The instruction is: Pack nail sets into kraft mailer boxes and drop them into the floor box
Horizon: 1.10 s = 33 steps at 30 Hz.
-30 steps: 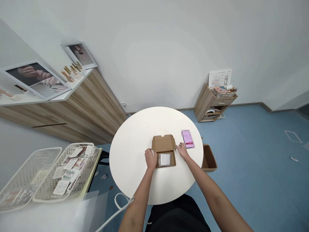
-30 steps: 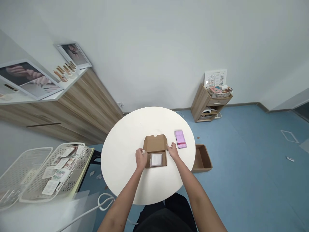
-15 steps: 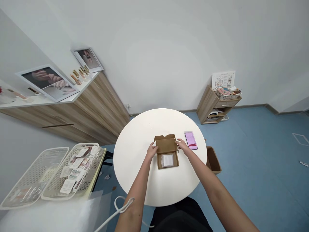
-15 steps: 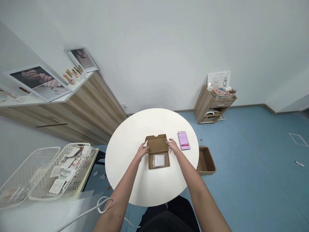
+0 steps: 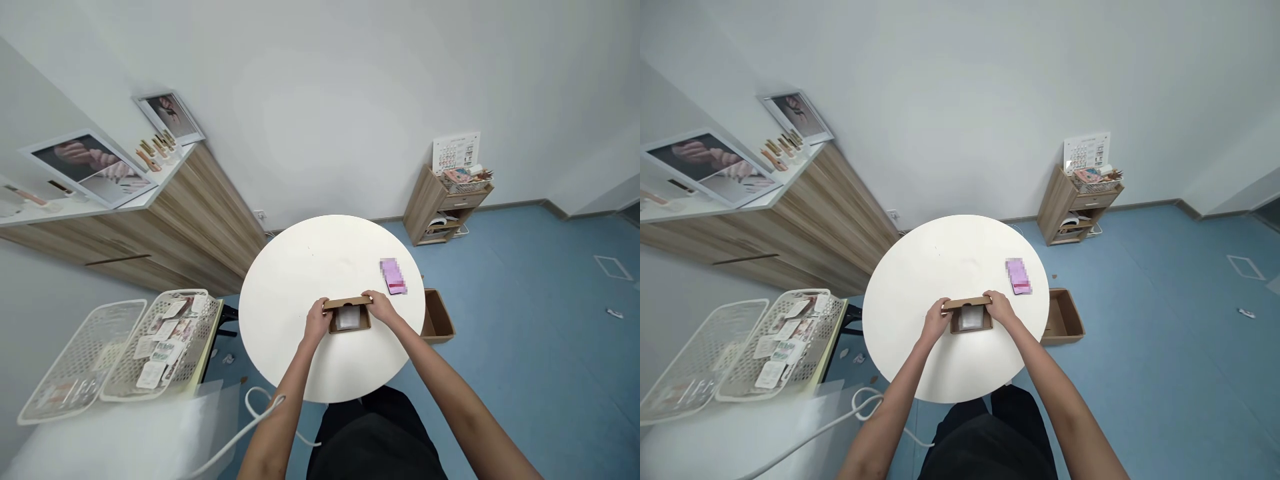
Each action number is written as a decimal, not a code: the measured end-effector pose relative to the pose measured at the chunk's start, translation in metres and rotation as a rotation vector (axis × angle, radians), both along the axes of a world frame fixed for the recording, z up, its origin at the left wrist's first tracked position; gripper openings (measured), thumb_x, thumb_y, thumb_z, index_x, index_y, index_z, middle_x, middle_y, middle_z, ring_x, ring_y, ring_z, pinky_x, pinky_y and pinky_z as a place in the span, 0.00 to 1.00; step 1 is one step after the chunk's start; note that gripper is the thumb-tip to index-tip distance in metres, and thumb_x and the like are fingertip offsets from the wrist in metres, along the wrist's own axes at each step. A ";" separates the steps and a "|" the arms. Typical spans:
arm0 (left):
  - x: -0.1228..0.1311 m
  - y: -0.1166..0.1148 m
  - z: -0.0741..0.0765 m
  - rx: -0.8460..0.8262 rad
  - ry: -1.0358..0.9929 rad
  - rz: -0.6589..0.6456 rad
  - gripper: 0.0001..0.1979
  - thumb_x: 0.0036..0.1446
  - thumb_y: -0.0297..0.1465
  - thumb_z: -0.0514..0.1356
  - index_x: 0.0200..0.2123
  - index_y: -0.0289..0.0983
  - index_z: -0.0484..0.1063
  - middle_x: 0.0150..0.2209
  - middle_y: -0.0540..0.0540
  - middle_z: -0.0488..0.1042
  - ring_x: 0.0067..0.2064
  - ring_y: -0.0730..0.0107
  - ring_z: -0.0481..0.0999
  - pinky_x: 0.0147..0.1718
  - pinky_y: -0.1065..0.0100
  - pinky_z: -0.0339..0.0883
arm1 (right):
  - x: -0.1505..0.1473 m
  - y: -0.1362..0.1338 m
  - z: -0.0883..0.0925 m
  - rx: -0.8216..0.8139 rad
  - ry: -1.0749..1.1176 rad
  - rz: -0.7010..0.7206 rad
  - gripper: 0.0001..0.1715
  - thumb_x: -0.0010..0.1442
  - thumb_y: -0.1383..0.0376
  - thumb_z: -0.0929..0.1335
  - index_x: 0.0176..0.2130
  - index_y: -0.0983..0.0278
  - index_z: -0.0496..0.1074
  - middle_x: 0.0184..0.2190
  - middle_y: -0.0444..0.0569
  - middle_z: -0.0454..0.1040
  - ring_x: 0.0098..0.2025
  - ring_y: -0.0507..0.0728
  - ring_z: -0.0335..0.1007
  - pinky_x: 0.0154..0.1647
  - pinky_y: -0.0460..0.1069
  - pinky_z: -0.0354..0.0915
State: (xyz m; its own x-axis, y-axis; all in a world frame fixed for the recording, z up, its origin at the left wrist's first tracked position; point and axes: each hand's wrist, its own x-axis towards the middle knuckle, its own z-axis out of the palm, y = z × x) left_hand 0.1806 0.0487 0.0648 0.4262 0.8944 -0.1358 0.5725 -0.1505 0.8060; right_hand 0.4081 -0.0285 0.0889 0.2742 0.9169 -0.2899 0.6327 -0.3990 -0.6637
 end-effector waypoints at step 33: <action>-0.010 -0.069 0.007 -0.137 -0.160 0.278 0.21 0.63 0.36 0.55 0.58 0.41 0.69 0.53 0.43 0.76 0.54 0.58 0.75 0.52 0.60 0.68 | -0.027 -0.065 -0.029 0.225 0.279 -0.210 0.28 0.65 0.57 0.59 0.62 0.55 0.63 0.58 0.47 0.70 0.60 0.60 0.65 0.62 0.58 0.60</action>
